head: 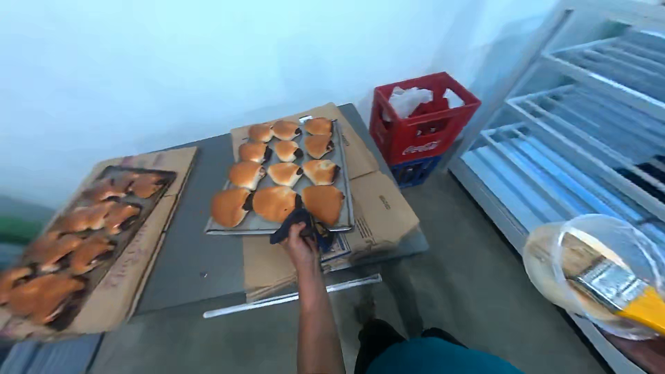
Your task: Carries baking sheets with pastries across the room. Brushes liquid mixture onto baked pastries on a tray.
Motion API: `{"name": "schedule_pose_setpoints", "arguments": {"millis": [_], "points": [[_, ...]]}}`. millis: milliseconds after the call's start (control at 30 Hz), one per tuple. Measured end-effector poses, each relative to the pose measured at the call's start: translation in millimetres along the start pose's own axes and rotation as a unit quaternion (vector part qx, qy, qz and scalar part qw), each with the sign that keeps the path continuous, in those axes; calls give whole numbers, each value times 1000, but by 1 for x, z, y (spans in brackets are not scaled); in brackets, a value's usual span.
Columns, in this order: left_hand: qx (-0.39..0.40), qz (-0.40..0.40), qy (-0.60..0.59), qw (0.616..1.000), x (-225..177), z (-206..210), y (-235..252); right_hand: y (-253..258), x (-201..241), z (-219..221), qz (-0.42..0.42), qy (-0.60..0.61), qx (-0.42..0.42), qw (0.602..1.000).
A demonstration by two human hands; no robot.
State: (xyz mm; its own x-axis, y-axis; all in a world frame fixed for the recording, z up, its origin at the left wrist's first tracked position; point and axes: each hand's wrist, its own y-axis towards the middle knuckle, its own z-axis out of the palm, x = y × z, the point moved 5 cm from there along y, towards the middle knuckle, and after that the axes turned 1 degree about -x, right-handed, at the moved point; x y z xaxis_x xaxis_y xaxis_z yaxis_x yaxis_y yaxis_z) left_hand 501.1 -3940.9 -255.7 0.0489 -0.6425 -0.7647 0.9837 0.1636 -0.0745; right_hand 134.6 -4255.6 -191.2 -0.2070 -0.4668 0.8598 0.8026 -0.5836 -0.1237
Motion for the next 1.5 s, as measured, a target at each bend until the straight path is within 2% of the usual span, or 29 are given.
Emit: {"name": "schedule_pose_setpoints", "arguments": {"millis": [100, 167, 200, 233, 300, 367, 400, 433, 500, 567, 633, 700, 833, 1000, 1100, 1167, 1233, 1333, 1433, 1500], "points": [[-16, -107, -66, 992, 12, -21, -5, 51, 1, 9, 9, -17, 83, 996], [-29, -147, -79, 986, -7, -40, -23, 85, -3, 6, 34, -12, 84, 996], [-47, -139, -55, 988, -24, -53, -35, 99, -5, 4, 56, -8, 82, 995], [-72, -109, -7, 991, -44, -68, -48, 113, -5, 2, 74, -6, 87, 993], [-128, 6, 134, 983, -89, -100, -80, 134, -5, 7, 86, -26, 127, 988], [-169, 117, 228, 952, -127, -102, -121, 153, -6, 17, 69, -90, 192, 975], [-157, 153, 237, 947, -134, -90, -141, 163, -9, 23, 67, -127, 211, 967], [-117, 165, 224, 953, -132, -73, -161, 171, -17, 29, 72, -154, 225, 959], [-2, 106, 177, 979, -102, -30, -195, 180, -37, 50, 102, -185, 275, 938], [88, 6, 127, 988, -58, 8, -220, 176, -59, 81, 130, -127, 367, 912], [117, -51, 94, 987, -24, 26, -242, 162, -77, 110, 152, -69, 453, 876], [104, -65, 45, 991, -9, 30, -258, 145, -90, 129, 181, -40, 505, 843], [66, -55, -10, 996, -22, 24, -289, 116, -106, 146, 237, -53, 555, 796], [-48, -30, -26, 998, -30, 10, -313, 91, -100, 161, 257, -78, 601, 753], [-83, -33, -79, 993, -34, -5, -311, 89, -80, 160, 178, -168, 590, 770], [-96, -30, -97, 990, -44, -18, -307, 90, -72, 154, 41, -214, 599, 770], [-99, -25, -95, 990, -57, -32, -302, 77, -62, 156, -83, -249, 621, 739], [-79, -30, -85, 993, -73, -57, -291, 40, -58, 179, -217, -262, 640, 690], [-78, -22, -49, 996, -91, -81, -281, 8, -66, 218, -312, -225, 652, 654], [-76, -7, -11, 997, -105, -101, -274, -8, -71, 245, -341, -230, 629, 660]]}}
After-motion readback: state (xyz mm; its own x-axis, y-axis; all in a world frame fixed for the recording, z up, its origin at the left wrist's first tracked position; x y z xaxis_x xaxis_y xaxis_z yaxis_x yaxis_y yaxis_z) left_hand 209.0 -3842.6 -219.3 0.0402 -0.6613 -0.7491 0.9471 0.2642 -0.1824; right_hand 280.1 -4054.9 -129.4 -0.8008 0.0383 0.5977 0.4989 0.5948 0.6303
